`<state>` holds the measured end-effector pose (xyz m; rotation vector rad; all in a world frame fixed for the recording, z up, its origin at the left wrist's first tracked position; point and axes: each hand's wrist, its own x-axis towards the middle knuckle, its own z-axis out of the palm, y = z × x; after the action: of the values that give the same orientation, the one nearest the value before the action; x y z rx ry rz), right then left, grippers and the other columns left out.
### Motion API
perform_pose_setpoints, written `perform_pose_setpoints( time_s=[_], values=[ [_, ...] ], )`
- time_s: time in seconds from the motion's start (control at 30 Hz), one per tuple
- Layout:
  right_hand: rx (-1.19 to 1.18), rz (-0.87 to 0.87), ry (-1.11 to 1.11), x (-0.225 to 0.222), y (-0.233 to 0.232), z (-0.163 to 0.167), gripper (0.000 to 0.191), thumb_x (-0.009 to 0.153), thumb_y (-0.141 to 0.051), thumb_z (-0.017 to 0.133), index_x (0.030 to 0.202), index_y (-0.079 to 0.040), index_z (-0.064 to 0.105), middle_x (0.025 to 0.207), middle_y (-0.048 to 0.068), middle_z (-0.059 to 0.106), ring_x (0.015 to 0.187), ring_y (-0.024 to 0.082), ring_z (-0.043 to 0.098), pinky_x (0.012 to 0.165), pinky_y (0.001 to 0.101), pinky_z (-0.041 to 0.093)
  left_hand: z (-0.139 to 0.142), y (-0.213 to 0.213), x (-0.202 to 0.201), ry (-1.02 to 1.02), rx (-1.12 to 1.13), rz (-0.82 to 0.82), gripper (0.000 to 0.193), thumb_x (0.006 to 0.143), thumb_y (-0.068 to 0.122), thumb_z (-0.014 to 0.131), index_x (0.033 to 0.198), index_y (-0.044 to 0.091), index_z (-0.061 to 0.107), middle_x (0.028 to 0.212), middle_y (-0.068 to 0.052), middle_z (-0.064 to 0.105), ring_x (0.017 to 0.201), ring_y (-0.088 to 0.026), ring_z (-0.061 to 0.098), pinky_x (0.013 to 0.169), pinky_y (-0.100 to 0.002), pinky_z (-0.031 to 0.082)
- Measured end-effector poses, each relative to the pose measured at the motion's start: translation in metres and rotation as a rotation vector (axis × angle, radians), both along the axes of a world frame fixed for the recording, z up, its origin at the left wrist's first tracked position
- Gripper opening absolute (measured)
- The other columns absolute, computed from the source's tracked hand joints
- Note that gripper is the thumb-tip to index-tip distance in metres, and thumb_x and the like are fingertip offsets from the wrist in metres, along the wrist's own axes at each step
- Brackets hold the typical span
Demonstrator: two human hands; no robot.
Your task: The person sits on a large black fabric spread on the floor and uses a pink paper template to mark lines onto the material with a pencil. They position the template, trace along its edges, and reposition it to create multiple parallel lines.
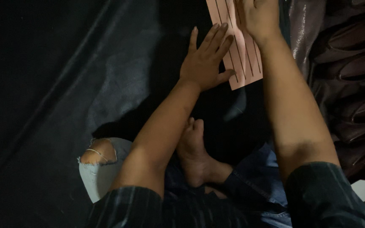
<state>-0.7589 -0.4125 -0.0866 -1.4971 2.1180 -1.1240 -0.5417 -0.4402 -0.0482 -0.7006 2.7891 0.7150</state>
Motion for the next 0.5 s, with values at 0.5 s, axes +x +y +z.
perform_pose_setpoints(
  time_s=[0.5],
  values=[
    [0.030,0.016,0.162,0.000,0.033,0.006,0.021,0.109,-0.008,0.054,0.108,0.003,0.073,0.094,0.017,0.075,0.084,0.026,0.074,0.075,0.0366,0.057,0.000,0.003,0.000,0.014,-0.002,0.017,0.092,0.090,0.074,0.055,0.161,0.025,0.025,0.171,0.000,0.011,0.157,-0.016,0.007,0.128,-0.058,0.000]
  ],
)
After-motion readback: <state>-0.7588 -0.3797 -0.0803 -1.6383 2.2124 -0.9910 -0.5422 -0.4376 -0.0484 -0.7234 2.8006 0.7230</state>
